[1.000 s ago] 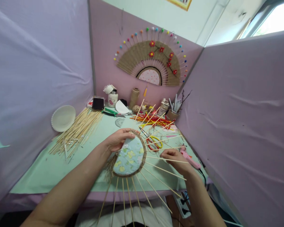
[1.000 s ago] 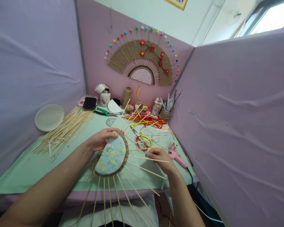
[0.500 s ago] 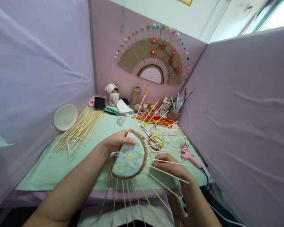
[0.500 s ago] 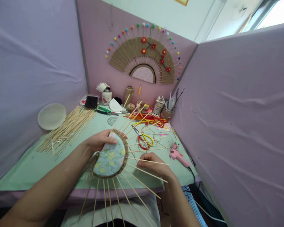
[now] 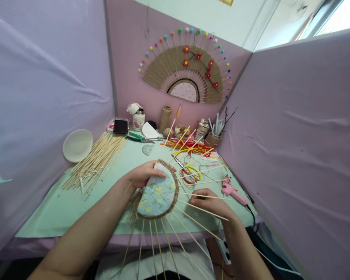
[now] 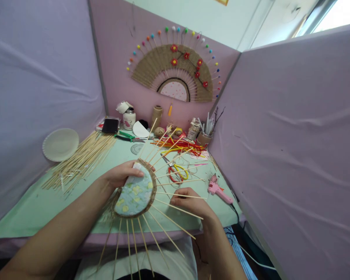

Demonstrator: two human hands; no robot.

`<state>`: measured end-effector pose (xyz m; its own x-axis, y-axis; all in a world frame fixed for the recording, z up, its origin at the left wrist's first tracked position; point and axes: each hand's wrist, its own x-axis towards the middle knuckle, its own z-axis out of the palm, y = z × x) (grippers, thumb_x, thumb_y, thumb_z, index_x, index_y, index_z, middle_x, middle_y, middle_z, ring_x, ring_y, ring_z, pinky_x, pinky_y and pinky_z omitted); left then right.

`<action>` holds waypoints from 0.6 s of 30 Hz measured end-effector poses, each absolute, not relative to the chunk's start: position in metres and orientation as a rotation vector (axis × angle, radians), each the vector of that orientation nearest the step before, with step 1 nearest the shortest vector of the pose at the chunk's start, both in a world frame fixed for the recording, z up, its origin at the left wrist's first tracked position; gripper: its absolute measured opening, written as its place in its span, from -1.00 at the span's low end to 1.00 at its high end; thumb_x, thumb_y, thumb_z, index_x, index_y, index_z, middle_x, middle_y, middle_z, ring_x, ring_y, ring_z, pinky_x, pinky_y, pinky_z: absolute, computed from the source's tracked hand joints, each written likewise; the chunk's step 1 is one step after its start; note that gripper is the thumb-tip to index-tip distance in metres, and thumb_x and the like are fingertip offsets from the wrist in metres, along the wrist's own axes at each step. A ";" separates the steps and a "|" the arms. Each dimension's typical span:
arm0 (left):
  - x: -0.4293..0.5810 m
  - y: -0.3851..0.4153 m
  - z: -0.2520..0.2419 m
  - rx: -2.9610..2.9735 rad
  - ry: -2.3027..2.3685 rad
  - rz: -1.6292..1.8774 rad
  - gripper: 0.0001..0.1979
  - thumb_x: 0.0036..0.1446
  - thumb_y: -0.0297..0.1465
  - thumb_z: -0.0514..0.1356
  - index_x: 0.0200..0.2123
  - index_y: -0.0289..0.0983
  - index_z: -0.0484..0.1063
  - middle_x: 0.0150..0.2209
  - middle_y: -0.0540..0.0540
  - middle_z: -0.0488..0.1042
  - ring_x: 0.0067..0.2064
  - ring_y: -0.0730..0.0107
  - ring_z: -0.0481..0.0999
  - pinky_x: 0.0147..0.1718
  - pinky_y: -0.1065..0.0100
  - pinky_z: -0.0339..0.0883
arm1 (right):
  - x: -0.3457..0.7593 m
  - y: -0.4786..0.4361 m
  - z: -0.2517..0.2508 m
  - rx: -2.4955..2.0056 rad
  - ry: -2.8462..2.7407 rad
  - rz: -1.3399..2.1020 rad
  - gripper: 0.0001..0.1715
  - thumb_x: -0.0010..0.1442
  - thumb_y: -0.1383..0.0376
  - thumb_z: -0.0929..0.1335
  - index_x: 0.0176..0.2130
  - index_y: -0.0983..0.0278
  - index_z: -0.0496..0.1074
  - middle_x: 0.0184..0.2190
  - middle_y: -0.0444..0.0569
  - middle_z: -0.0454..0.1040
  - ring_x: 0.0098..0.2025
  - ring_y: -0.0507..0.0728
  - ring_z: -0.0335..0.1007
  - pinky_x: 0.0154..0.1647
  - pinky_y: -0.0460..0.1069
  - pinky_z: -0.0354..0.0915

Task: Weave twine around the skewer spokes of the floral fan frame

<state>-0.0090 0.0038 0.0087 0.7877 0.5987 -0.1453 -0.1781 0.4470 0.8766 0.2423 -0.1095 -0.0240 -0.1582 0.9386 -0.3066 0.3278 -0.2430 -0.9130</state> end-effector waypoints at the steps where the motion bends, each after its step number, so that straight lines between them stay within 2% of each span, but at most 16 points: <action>1: -0.009 0.004 0.009 0.991 0.479 0.509 -0.55 -0.32 -0.46 0.45 -0.23 -0.38 0.56 -0.35 -0.16 0.61 -0.39 0.32 0.57 -0.38 0.37 0.44 | 0.243 -0.109 -0.024 -1.551 -1.447 1.417 -0.63 -0.06 0.06 0.47 -0.54 0.31 0.44 -0.64 -0.20 0.27 -0.56 -0.03 0.10 -0.50 -0.09 0.02; 7: -0.006 0.005 0.006 0.987 0.481 0.536 -0.60 -0.28 -0.43 0.45 -0.27 -0.38 0.55 -0.36 -0.16 0.60 -0.39 0.32 0.56 -0.37 0.36 0.42 | 0.253 -0.107 -0.026 -1.477 -1.415 1.389 -0.61 -0.05 0.07 0.48 -0.59 0.30 0.37 -0.65 -0.21 0.21 -0.54 -0.03 0.07 -0.49 -0.09 0.01; 12: -0.005 0.006 0.004 1.025 0.476 0.546 -0.55 -0.24 -0.42 0.45 -0.19 -0.37 0.53 -0.33 -0.13 0.59 -0.37 0.35 0.55 -0.36 0.38 0.41 | 0.265 -0.105 -0.033 -1.470 -1.455 1.334 -0.61 -0.05 0.05 0.48 -0.56 0.30 0.40 -0.62 -0.20 0.22 -0.51 -0.01 0.09 -0.45 -0.07 0.01; 18: -0.004 0.005 0.005 0.974 0.465 0.597 -0.45 -0.24 -0.49 0.45 -0.09 -0.31 0.44 -0.18 -0.17 0.59 -0.25 0.31 0.58 -0.25 0.35 0.43 | 0.265 -0.106 -0.033 -1.498 -1.472 1.340 -0.59 -0.06 0.03 0.47 -0.55 0.30 0.39 -0.61 -0.19 0.23 -0.50 0.00 0.10 -0.43 -0.06 0.02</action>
